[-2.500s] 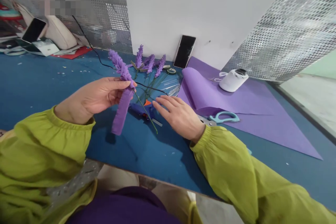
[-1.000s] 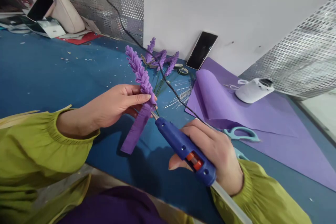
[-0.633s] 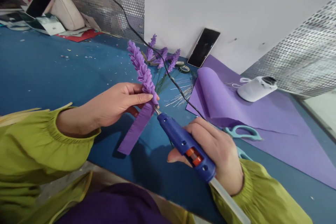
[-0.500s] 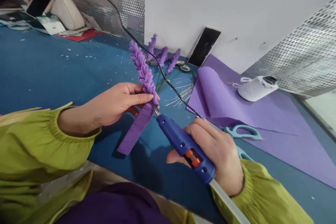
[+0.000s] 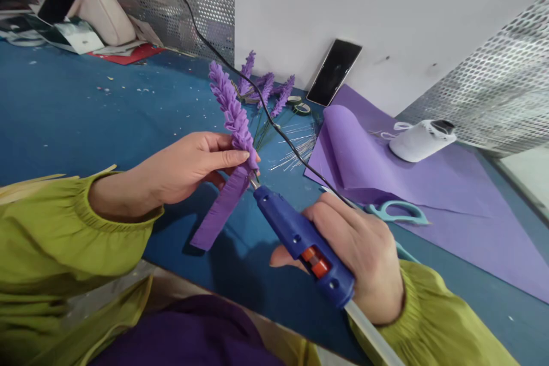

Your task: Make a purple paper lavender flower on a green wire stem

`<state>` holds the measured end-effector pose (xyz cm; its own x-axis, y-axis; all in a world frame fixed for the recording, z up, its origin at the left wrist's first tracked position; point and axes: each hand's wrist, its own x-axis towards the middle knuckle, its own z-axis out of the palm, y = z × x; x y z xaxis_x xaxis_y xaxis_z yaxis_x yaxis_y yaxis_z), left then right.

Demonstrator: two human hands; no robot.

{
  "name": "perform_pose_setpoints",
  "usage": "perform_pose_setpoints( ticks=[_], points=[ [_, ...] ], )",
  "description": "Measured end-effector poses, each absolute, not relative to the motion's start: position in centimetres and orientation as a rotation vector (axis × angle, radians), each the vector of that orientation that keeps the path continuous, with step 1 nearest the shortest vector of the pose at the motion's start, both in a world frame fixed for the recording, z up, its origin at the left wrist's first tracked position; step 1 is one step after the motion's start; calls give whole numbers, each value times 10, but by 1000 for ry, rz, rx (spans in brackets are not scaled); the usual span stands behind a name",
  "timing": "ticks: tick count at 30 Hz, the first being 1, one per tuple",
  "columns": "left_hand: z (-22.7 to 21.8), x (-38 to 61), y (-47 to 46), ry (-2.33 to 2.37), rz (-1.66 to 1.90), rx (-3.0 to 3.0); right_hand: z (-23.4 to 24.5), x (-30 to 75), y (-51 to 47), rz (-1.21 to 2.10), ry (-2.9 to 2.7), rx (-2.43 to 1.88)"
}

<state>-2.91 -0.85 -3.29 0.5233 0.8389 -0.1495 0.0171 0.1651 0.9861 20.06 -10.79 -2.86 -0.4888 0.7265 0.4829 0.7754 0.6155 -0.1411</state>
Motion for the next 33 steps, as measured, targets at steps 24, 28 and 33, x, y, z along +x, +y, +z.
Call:
perform_pose_setpoints(
  ticks=[24,28,33],
  points=[
    [-33,-29,-9,859,699,1264,-30,200,-109,-237,-2368,-1164],
    [-33,-29,-9,874,698,1275,-30,202,-108,-227,-2413,-1126],
    [-33,-30,-8,875,715,1283,-32,202,-110,-149,-2453,-1132]
  ],
)
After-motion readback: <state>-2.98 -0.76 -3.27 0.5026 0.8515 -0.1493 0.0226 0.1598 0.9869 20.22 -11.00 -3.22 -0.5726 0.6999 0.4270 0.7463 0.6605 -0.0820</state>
